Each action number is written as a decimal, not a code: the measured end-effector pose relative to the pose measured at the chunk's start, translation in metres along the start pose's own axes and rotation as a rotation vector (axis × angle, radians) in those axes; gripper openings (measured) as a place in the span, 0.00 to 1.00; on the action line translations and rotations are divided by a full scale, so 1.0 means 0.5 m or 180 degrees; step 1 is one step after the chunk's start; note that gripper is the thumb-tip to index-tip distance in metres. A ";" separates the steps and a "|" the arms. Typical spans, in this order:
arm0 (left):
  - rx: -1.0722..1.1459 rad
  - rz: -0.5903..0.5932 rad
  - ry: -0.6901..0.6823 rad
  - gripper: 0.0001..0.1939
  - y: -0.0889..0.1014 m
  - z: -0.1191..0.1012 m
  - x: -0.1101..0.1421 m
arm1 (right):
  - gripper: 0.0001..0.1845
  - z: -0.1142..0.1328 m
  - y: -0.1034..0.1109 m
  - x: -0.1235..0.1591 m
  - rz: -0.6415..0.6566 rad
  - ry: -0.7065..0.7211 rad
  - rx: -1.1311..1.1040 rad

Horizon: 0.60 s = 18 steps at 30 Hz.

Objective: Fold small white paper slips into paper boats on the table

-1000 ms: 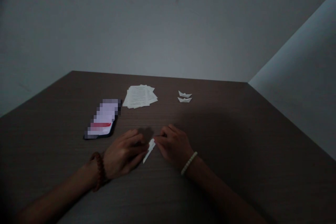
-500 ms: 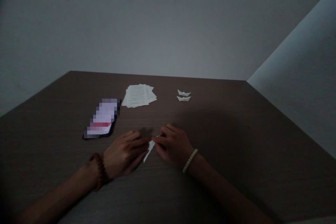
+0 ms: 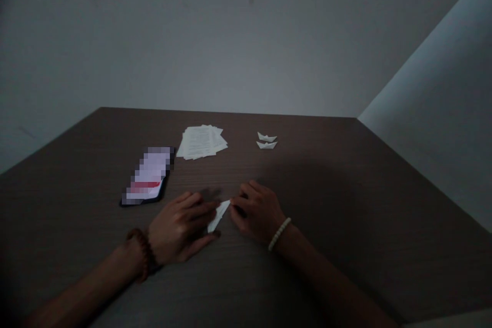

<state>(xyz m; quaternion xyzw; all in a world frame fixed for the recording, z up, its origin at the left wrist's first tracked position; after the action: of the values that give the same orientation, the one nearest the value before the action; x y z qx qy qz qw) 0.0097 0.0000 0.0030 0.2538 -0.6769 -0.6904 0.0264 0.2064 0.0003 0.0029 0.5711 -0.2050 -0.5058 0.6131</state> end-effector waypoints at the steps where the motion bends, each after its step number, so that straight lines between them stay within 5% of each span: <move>1: -0.0004 0.0008 0.0036 0.15 0.001 0.002 0.001 | 0.07 0.000 0.000 -0.001 -0.0038 0.0005 0.0014; 7: -0.0079 -0.0045 0.0364 0.15 0.006 0.014 0.001 | 0.09 -0.007 -0.006 0.001 -0.0232 -0.0024 -0.0054; 12: -0.0151 0.0098 0.0352 0.16 0.006 0.013 -0.002 | 0.08 -0.001 -0.010 0.004 0.0117 0.0514 -0.0144; 18: -0.0158 0.0185 0.0304 0.16 0.005 0.013 -0.002 | 0.14 0.007 -0.005 0.004 0.0317 0.0444 -0.0136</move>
<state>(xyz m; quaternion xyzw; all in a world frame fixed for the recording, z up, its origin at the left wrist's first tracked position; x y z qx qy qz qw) 0.0073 0.0062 0.0053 0.2659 -0.6647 -0.6930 0.0850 0.2032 -0.0029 0.0010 0.5809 -0.1791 -0.4380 0.6623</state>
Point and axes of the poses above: each hand's wrist, its own x-axis away from the middle knuckle, its own y-axis out of the back of the hand, z = x × y, the point moved 2 cm from there along -x, towards the middle knuckle, and after that the axes turned 6 degrees about -y, right-handed, at the moved point
